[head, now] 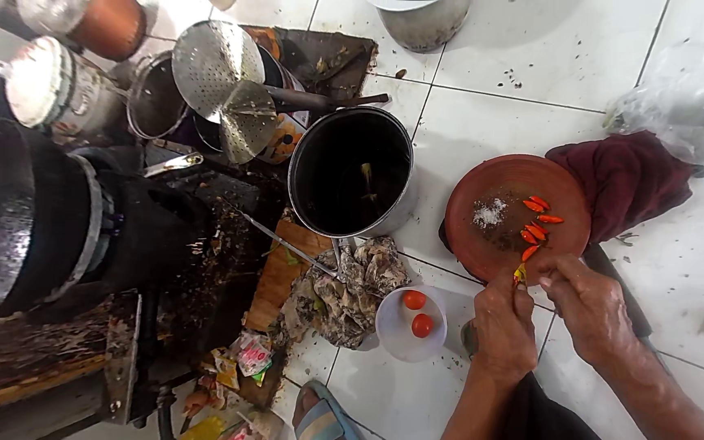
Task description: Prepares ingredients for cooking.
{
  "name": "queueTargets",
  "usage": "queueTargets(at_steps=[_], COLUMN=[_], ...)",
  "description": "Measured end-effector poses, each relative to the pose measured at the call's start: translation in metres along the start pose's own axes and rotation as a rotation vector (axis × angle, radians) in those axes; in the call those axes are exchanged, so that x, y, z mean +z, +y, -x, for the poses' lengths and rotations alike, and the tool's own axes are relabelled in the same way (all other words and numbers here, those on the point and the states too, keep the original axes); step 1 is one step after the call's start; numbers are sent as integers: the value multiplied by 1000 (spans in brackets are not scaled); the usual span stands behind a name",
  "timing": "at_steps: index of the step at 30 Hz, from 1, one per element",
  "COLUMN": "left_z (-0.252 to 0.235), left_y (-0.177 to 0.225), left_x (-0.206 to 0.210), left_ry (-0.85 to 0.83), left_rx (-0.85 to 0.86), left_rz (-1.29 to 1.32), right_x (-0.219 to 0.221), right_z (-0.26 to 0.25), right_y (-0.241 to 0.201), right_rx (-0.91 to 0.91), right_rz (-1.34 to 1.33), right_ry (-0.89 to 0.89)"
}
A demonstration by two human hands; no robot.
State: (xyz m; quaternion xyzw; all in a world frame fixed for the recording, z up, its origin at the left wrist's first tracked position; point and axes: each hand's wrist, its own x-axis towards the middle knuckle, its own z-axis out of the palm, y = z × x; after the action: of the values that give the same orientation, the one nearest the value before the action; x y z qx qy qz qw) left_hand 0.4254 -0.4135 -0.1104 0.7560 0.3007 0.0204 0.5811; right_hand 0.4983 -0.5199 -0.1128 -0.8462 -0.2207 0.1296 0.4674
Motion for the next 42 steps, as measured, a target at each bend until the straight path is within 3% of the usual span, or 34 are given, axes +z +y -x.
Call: queueTargets(at_steps=[7,15,23,28,35,40,42], left_z=[0,0,2,3,-3,-9,-10], left_y=[-3,-2,0,-1,11,20,22], left_x=[-3,-8,-17,-15,-18,-24,-23], left_ry=[-99,-110,-237,-222,-239,-238,-224], left_rx=[30,39,-105,-138,-351,-399,-402], left_rz=[-11,-45,281,438,567,601,605], right_x=[0,2,3,1,-5,-35,-45], right_z=[-12,-13,-9,-9,-4,20,33], right_y=[-5,-8,-4,-6,8,59,81], right_rx=[-195,-253,-268,-261,-108,91,272], right_rz=[222,261,196,167,64,428,625], right_ry=[-146,-95,-95,-96,-85,-30,-90])
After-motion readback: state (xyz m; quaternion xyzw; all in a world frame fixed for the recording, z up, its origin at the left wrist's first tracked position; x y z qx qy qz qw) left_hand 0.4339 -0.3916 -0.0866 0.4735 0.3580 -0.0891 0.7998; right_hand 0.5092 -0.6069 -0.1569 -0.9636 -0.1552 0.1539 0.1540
